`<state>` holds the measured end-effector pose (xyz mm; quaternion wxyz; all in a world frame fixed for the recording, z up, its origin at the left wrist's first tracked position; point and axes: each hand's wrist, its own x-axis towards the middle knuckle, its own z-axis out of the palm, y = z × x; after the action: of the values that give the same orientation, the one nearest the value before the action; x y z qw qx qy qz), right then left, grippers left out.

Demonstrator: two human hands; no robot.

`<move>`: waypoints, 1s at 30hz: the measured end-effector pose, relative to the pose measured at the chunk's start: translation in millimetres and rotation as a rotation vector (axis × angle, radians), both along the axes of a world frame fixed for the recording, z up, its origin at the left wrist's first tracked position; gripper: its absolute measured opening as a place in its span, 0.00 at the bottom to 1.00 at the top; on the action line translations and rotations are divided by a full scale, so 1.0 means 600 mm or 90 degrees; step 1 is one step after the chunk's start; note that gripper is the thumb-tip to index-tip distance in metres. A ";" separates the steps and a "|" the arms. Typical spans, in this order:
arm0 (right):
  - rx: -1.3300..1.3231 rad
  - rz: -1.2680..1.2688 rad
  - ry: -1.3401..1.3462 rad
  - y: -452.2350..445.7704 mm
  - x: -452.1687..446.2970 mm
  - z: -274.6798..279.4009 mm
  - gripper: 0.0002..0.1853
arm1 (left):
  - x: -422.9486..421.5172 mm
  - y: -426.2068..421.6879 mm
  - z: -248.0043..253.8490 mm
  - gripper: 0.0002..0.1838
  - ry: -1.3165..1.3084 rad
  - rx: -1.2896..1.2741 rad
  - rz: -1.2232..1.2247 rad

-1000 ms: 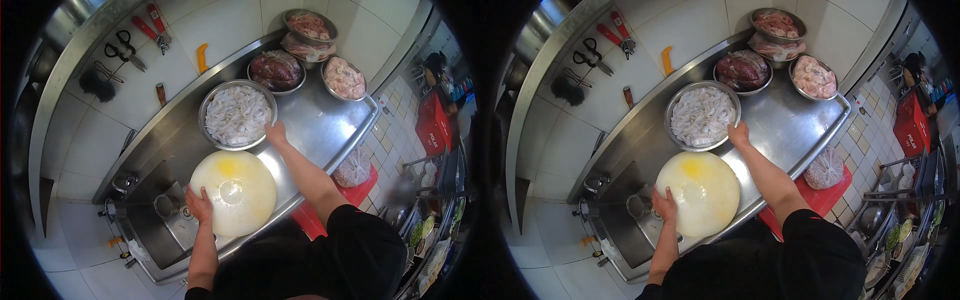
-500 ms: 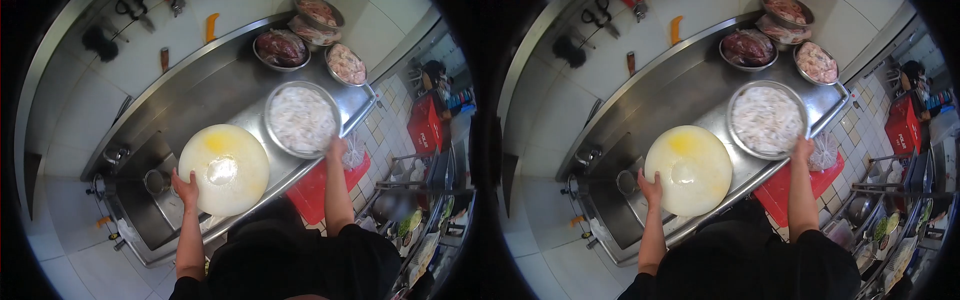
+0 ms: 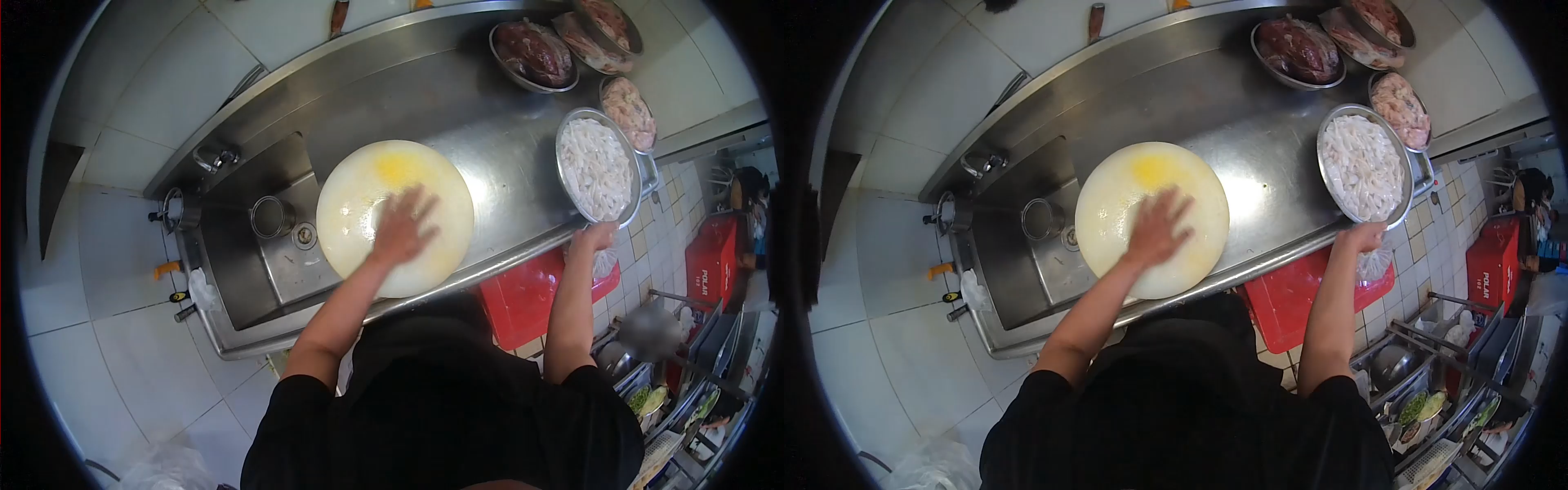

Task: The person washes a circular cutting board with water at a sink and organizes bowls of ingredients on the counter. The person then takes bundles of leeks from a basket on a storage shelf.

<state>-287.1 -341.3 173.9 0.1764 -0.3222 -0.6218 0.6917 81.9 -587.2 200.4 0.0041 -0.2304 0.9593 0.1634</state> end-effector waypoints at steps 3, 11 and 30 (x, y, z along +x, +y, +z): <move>0.050 0.055 0.012 0.015 0.074 0.006 0.21 | 0.071 -0.134 -0.020 0.35 0.063 -0.156 0.331; 0.178 0.670 0.167 -0.037 0.287 -0.032 0.07 | 0.325 -0.168 -0.086 0.41 0.246 0.485 0.597; 0.454 0.337 -0.049 0.250 0.647 0.107 0.19 | 0.101 -0.078 -0.064 0.34 0.296 0.447 0.628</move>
<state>101.1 -191.1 238.1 0.0699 -0.0964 -0.8886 0.4430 142.6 -634.1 161.7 -0.2039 -0.5876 0.6065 0.4954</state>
